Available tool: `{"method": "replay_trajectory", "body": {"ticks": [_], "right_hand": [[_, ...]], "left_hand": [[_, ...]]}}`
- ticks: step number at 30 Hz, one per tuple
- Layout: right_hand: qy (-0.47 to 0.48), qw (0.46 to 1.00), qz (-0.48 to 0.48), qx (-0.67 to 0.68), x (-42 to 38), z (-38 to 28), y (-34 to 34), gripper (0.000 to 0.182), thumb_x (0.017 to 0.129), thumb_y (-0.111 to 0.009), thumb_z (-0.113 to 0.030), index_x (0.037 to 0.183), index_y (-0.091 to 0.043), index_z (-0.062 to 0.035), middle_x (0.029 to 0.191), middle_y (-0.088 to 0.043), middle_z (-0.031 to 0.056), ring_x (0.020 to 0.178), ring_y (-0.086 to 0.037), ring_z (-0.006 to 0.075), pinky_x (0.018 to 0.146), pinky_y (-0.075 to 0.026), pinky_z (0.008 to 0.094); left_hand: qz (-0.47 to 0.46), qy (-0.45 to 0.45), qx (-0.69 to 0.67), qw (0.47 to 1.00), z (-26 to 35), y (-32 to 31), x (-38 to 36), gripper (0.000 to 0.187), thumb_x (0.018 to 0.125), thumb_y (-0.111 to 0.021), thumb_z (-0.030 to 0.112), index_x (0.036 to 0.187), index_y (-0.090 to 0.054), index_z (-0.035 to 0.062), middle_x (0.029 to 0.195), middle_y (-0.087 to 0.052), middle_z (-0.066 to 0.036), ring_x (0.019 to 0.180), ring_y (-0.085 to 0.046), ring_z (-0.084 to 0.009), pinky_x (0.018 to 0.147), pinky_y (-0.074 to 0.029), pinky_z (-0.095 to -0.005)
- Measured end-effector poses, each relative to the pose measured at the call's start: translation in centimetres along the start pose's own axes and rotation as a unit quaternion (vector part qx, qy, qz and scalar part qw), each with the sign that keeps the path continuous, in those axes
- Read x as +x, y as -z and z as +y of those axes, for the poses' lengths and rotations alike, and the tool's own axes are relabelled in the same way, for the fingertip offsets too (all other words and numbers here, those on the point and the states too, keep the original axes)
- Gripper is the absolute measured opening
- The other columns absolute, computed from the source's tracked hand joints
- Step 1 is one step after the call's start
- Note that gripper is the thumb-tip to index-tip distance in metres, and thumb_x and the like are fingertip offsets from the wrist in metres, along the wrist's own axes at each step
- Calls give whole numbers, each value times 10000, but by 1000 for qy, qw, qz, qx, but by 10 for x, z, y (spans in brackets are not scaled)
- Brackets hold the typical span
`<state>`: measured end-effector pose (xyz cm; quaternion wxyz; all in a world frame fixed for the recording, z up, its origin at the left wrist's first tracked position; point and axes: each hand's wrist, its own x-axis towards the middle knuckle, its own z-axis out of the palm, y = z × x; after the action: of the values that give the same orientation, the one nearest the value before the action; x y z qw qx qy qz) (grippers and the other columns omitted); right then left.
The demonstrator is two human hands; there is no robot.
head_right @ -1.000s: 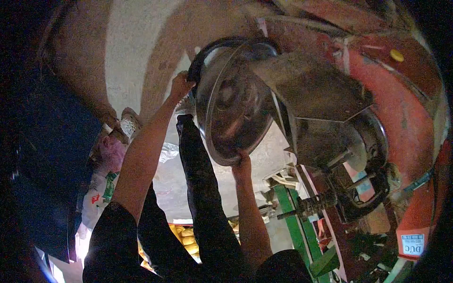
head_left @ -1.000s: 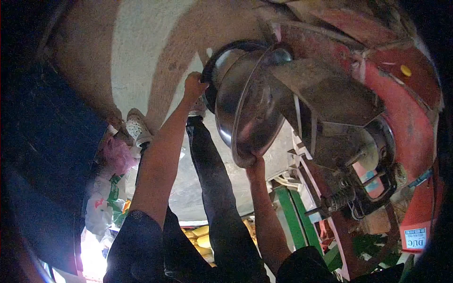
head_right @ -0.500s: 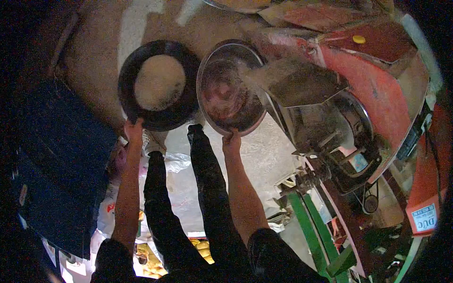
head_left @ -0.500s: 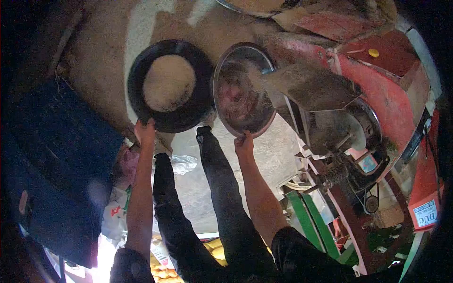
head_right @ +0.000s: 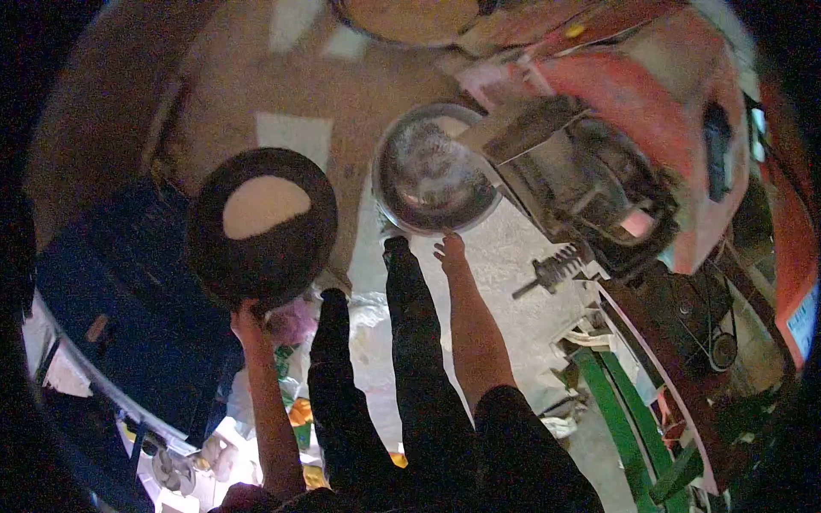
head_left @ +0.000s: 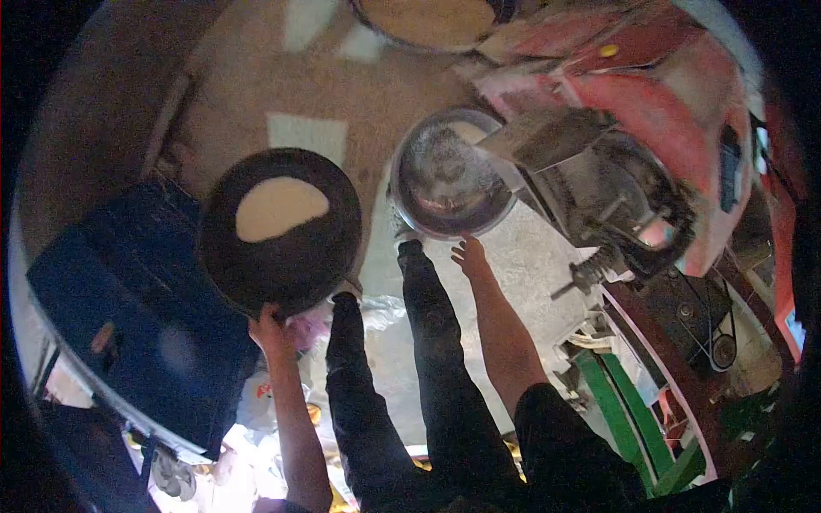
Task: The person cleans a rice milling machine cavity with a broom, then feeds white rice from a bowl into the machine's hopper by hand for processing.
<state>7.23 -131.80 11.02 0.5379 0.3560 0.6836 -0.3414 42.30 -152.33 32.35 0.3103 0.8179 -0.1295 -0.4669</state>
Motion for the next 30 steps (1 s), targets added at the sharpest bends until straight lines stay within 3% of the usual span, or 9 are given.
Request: {"method": "replay_trajectory", "body": {"ticks": [4, 10, 11, 12, 14, 15, 19, 26, 30], "right_hand": [[144, 963, -147, -175, -95, -16, -7, 671, 884, -545, -443, 1408, -293, -107, 1303, -491, 104, 1064, -553, 249, 954, -391, 477], [177, 910, -374, -21, -381, -76, -46, 825, 876, -360, -656, 1459, -170, -105, 1470, -281, 133, 1339, -282, 307, 1028, -253, 587], [166, 905, -388, 62, -403, -78, -45, 685, 919, -455, -498, 1432, -243, -97, 1417, -363, 132, 1293, -354, 301, 1038, -282, 533], [175, 900, -399, 28, -427, -91, -50, 685, 919, -455, -498, 1432, -243, -97, 1417, -363, 132, 1293, -354, 301, 1038, -282, 533], [292, 877, -381, -6, -488, -105, -55, 521, 912, -551, -273, 1361, -357, -90, 1307, -480, 114, 1186, -472, 286, 1004, -367, 453], [261, 900, -345, 51, -519, -113, -57, 471, 826, -562, -18, 1276, -435, -68, 1181, -559, 90, 1057, -559, 261, 918, -451, 378], [366, 868, -333, 28, -615, -127, -70, 703, 661, -507, 129, 1328, -398, -63, 1113, -560, 82, 958, -572, 237, 797, -498, 355], [560, 756, -333, -56, -803, -93, -128, 665, 596, -496, 92, 1250, -470, -19, 1071, -589, 112, 927, -588, 242, 811, -482, 332], [613, 704, -341, -110, -893, -43, -180, 658, 583, -476, 56, 1240, -474, 11, 1079, -574, 115, 948, -575, 245, 843, -456, 336]], "left_hand": [[-43, -27, 32, 998, 43, 37, -62, 338, 664, -586, -12, 997, -570, 49, 870, -595, -41, 700, -578, -175, 594, -499, -295], [-126, -20, -83, 988, 157, 52, -195, 275, 672, -587, -7, 943, -590, 40, 897, -621, -34, 734, -604, -163, 572, -497, -269], [-143, -23, -34, 989, 172, 61, -209, 273, 676, -584, -7, 945, -592, 38, 889, -621, -33, 725, -603, -159, 570, -497, -268], [-157, -20, 16, 987, 185, 67, -223, 271, 680, -582, -6, 947, -594, 36, 880, -621, -32, 716, -603, -154, 568, -497, -267], [-168, 26, -28, 985, 202, 82, -241, 252, 691, -584, -5, 941, -599, 21, 838, -622, -40, 682, -597, -150, 548, -485, -265], [-198, -6, -45, 979, 208, 85, -247, 244, 694, -590, -2, 938, -601, 11, 816, -621, -43, 667, -589, -148, 539, -473, -261], [-220, -65, -97, 968, 244, 103, -267, 201, 705, -609, 4, 904, -606, -18, 756, -613, -47, 634, -566, -135, 538, -442, -256], [-275, -121, -232, 925, 307, 184, -286, 143, 744, -600, 33, 872, -618, -29, 757, -620, -45, 654, -564, -120, 575, -442, -261], [-257, -102, -380, 883, 341, 230, -281, 330, 810, -636, 100, 1096, -525, -20, 900, -623, -82, 741, -603, -139, 658, -503, -295]]}}
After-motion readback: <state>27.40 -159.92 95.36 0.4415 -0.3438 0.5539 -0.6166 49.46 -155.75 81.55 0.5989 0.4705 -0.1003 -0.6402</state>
